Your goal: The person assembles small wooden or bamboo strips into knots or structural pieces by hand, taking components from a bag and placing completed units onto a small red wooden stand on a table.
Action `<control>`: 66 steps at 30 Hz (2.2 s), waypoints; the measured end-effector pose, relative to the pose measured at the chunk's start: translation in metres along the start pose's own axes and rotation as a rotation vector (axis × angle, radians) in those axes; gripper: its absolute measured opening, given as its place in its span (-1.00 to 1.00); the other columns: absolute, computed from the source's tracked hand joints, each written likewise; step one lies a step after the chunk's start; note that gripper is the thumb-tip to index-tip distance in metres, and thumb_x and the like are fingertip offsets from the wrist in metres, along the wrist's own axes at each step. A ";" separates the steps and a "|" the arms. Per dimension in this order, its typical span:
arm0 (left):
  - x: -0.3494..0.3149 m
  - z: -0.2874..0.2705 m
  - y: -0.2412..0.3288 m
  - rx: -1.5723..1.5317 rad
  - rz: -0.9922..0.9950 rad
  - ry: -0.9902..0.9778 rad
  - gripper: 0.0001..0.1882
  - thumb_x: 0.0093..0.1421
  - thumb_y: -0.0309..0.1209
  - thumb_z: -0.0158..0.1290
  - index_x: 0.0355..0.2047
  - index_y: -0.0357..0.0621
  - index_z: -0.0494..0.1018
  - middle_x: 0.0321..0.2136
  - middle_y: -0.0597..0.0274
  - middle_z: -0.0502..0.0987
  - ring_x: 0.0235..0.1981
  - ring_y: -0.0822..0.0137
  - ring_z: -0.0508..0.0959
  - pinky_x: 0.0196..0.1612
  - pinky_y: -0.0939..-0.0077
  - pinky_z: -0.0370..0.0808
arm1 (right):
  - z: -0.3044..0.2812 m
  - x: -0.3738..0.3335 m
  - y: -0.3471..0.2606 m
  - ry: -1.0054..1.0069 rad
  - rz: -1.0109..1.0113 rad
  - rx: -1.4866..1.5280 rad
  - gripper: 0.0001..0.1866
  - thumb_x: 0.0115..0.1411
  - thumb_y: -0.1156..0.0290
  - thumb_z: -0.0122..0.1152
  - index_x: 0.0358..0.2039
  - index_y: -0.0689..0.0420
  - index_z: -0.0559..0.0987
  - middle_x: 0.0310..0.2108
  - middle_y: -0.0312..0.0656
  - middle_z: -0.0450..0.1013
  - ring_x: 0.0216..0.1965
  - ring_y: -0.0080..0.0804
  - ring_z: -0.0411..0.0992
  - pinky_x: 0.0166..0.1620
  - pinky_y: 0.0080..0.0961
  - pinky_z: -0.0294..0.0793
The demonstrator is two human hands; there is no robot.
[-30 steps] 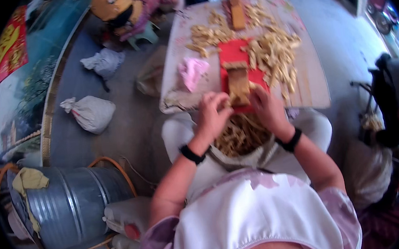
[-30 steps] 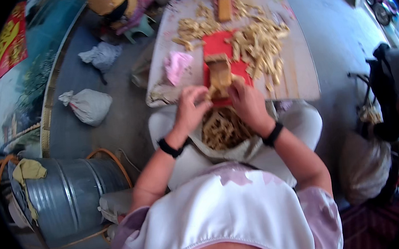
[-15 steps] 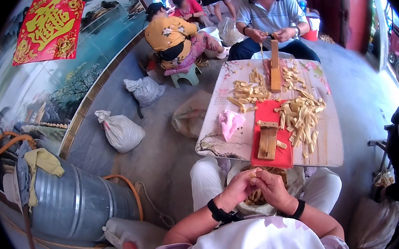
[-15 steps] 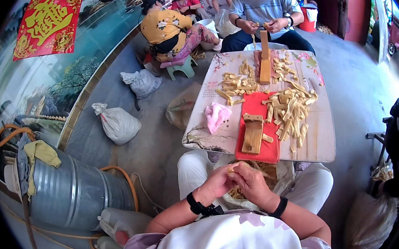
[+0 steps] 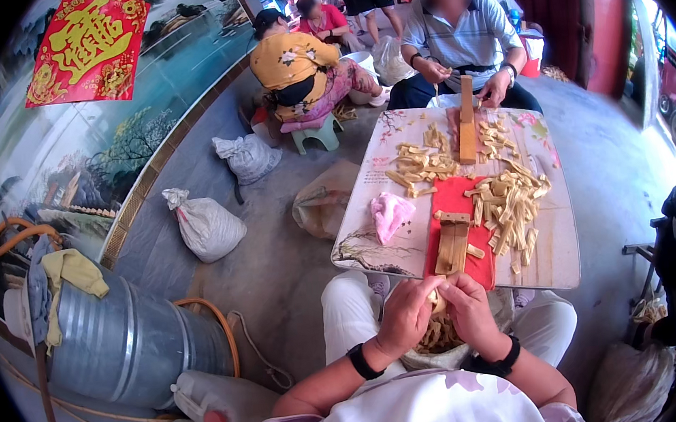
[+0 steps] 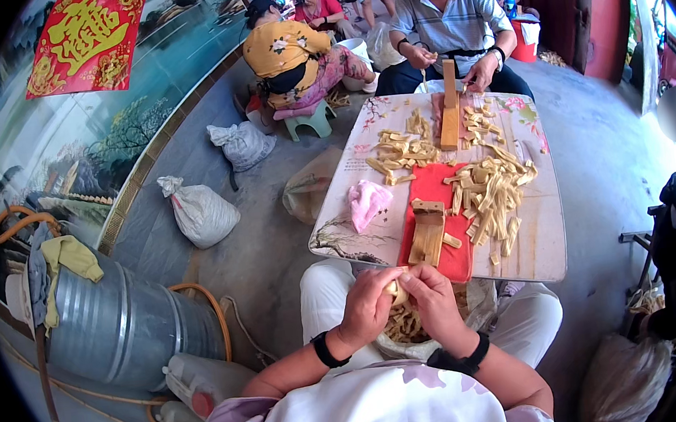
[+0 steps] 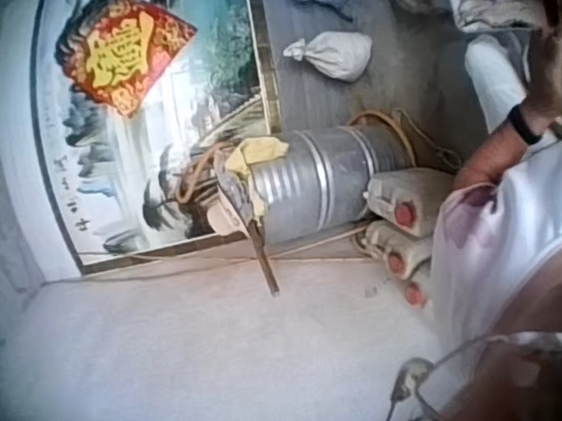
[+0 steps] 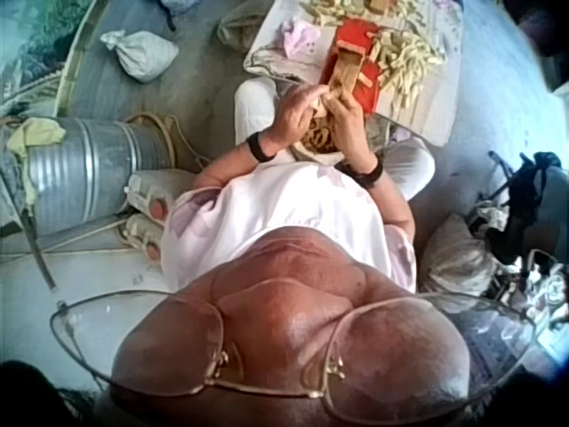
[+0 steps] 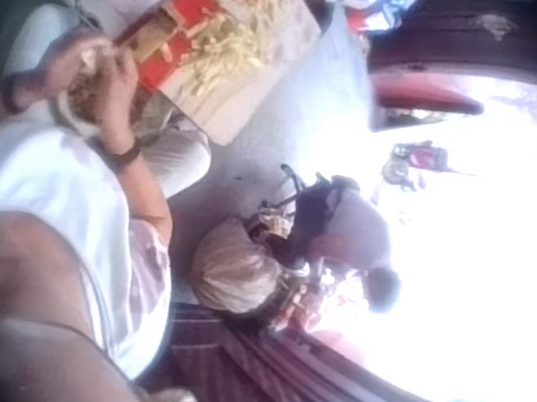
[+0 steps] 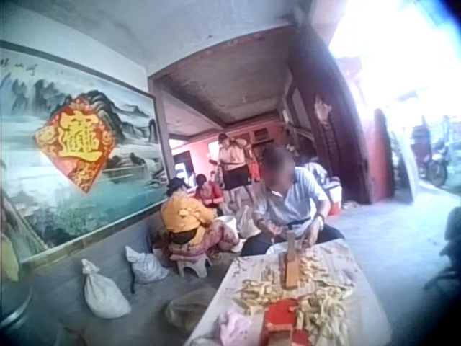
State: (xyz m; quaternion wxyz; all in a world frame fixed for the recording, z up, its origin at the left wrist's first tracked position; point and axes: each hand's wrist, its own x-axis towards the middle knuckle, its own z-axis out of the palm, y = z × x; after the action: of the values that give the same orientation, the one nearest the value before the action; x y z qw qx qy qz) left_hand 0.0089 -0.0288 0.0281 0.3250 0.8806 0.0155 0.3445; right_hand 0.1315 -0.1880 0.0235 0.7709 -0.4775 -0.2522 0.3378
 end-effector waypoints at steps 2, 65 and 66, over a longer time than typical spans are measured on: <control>0.011 -0.021 0.024 -0.023 0.149 0.097 -0.55 0.41 -0.68 0.14 0.27 -0.25 0.70 0.01 -0.09 0.75 -0.03 -0.21 0.73 0.14 -0.03 0.69 | 0.033 -0.020 -0.048 -0.060 0.092 0.258 -0.83 0.80 0.37 0.31 -0.08 0.05 0.65 -0.25 -0.40 0.60 -0.30 -0.65 0.54 -0.22 -0.55 0.58; 0.025 0.016 -0.084 0.131 0.064 -0.279 -0.89 0.60 -0.33 0.30 0.04 0.02 0.64 -0.29 0.29 0.58 -0.28 0.16 0.73 -0.18 0.18 0.68 | -0.018 0.000 -0.027 -0.045 -0.035 -0.692 -0.70 0.68 0.26 0.43 0.03 0.30 0.77 -0.32 0.14 0.64 -0.29 0.10 0.62 -0.11 -0.05 0.65; 0.027 0.022 -0.085 0.019 0.010 -0.283 -0.89 0.64 -0.34 0.28 0.07 0.00 0.64 -0.31 0.31 0.57 -0.32 0.21 0.72 -0.19 0.23 0.67 | -0.031 0.007 -0.022 -0.023 -0.028 -0.698 -0.70 0.68 0.25 0.44 0.03 0.30 0.78 -0.35 0.09 0.63 -0.33 -0.04 0.61 -0.13 -0.10 0.65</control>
State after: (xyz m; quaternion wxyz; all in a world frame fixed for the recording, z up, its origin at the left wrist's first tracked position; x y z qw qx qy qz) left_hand 0.0594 0.0331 -0.0176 0.3139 0.9235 -0.0315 0.2182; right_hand 0.1645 -0.2076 0.0309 0.5629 -0.7051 -0.3677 0.2256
